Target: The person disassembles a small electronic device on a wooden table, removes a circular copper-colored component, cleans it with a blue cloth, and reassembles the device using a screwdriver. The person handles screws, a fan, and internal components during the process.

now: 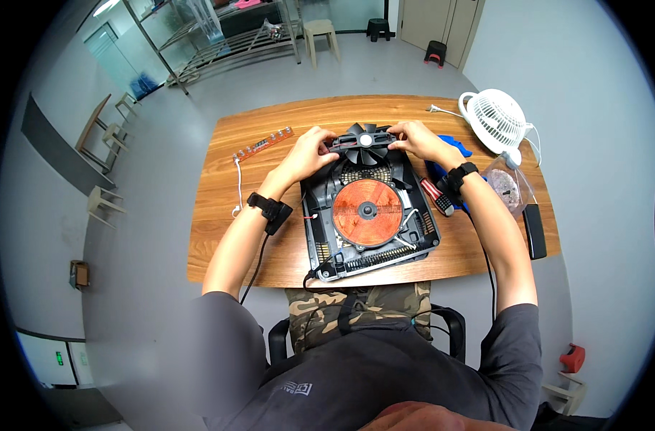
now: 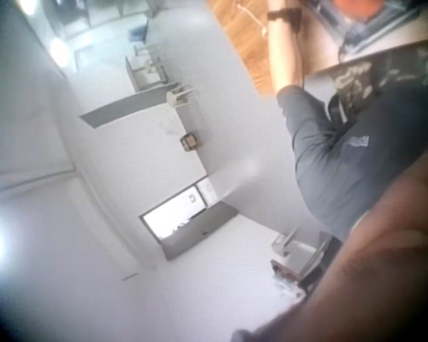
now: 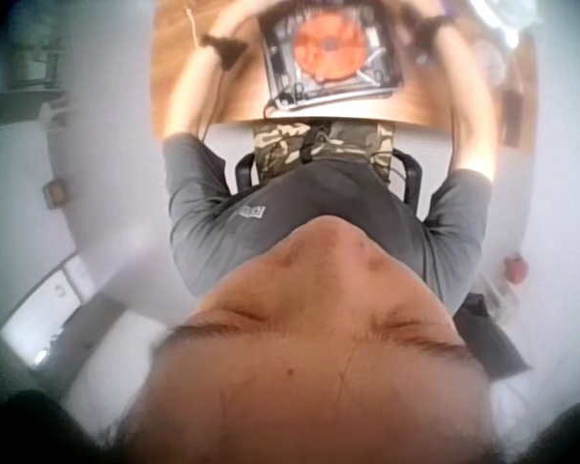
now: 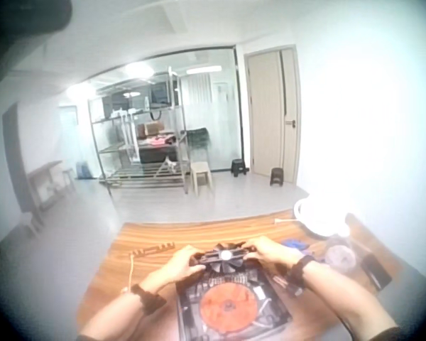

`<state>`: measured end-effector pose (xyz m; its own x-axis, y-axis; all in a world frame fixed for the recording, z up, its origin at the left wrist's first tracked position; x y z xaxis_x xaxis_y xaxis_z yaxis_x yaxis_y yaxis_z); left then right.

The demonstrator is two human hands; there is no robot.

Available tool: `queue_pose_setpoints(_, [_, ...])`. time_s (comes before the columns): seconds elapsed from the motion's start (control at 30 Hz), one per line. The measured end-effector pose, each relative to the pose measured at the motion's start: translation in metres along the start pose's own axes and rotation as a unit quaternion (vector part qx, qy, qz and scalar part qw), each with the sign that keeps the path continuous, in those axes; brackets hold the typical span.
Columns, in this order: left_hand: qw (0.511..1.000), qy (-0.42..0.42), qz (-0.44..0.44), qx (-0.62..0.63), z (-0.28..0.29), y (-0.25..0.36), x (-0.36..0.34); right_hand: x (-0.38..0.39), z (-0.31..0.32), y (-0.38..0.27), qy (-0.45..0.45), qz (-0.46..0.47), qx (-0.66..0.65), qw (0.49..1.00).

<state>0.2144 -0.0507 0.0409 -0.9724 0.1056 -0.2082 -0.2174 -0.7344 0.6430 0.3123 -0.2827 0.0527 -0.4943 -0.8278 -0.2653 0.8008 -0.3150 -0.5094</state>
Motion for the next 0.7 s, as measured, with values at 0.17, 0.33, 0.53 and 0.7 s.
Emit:
queue_pose_setpoints(0.17, [0.994,0.108,0.016,0.016,0.027,0.004,-0.019,-0.026,0.009,0.010,0.017,-0.022,-0.006,1.000])
queue_pose_setpoints(0.33, [0.994,0.104,0.009,-0.023,0.028,0.006,-0.027,-0.037,0.006,0.019,-0.015,-0.042,0.030,0.999])
queue_pose_setpoints(0.53, [0.998,0.033,0.027,-0.044,-0.001,0.002,0.001,-0.015,-0.016,0.030,-0.019,-0.036,-0.015,0.999])
queue_pose_setpoints(0.7, [0.997,0.029,0.026,-0.068,-0.014,0.006,0.014,0.001,-0.032,0.034,-0.061,-0.063,-0.048,0.995])
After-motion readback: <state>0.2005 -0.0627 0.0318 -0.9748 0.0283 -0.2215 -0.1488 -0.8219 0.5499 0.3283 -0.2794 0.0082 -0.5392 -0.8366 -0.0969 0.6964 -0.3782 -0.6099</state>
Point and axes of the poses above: each hand's wrist, its own x-axis away from the middle knuckle, its own z-axis out of the back of the hand, y = z × x, the point moved 7 cm from there along -x, towards the middle knuckle, and after that the axes turned 7 degrees about z, right-handed, at the moved point
